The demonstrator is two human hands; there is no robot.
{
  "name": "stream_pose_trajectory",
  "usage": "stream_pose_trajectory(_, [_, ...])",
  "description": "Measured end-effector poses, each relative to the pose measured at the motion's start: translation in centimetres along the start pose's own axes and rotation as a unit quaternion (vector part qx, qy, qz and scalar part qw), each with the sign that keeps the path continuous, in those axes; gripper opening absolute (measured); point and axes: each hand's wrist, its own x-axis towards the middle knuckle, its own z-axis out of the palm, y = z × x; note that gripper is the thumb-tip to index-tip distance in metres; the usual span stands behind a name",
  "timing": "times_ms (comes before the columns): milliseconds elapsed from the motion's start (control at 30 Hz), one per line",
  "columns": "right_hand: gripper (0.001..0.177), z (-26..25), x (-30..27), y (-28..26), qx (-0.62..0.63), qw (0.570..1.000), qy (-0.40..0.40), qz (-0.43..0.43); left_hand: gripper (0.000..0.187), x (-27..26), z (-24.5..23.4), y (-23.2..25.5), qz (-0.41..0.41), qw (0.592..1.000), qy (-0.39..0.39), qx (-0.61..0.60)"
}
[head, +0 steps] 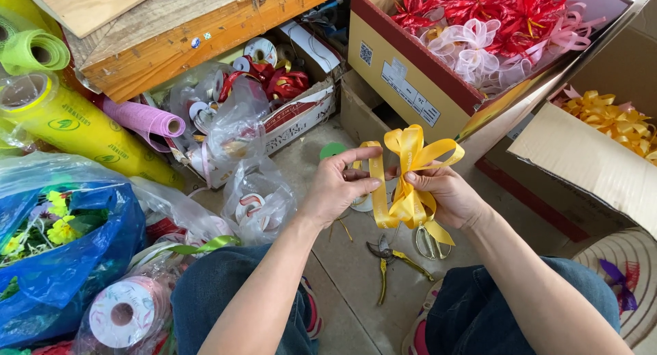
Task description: Making a decorative bow from yellow ribbon by folding and looping it.
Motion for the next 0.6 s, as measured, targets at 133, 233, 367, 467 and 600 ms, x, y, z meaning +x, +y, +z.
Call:
stream_pose_trajectory(133, [0.036, -0.7, 0.3, 0.3, 0.013, 1.0, -0.002, 0.02, 0.063, 0.1, -0.1, -0.4, 0.003, 1.0, -0.012, 0.003])
stream_pose_trajectory(233, [0.036, -0.6, 0.4, 0.5, 0.02, 1.0, -0.005, 0.016, 0.063, 0.0, -0.1, -0.3, 0.019, 1.0, -0.017, 0.004])
stream_pose_trajectory(367, [0.037, -0.5, 0.4, 1.0, 0.031, 1.0, 0.002, 0.006, 0.062, -0.8, 0.5, 0.9, 0.027, 0.999, -0.028, 0.009])
stream_pose_trajectory(467, [0.038, -1.0, 0.9, 1.7, 0.03, 1.0, 0.005, 0.0, 0.06, -1.1, 0.7, 1.4, 0.039, 0.999, -0.027, 0.017])
stream_pose_trajectory(600, [0.04, -2.1, 1.9, 2.7, 0.023, 1.0, 0.003, -0.003, 0.059, -1.5, 1.2, 2.0, 0.041, 0.999, -0.027, 0.024])
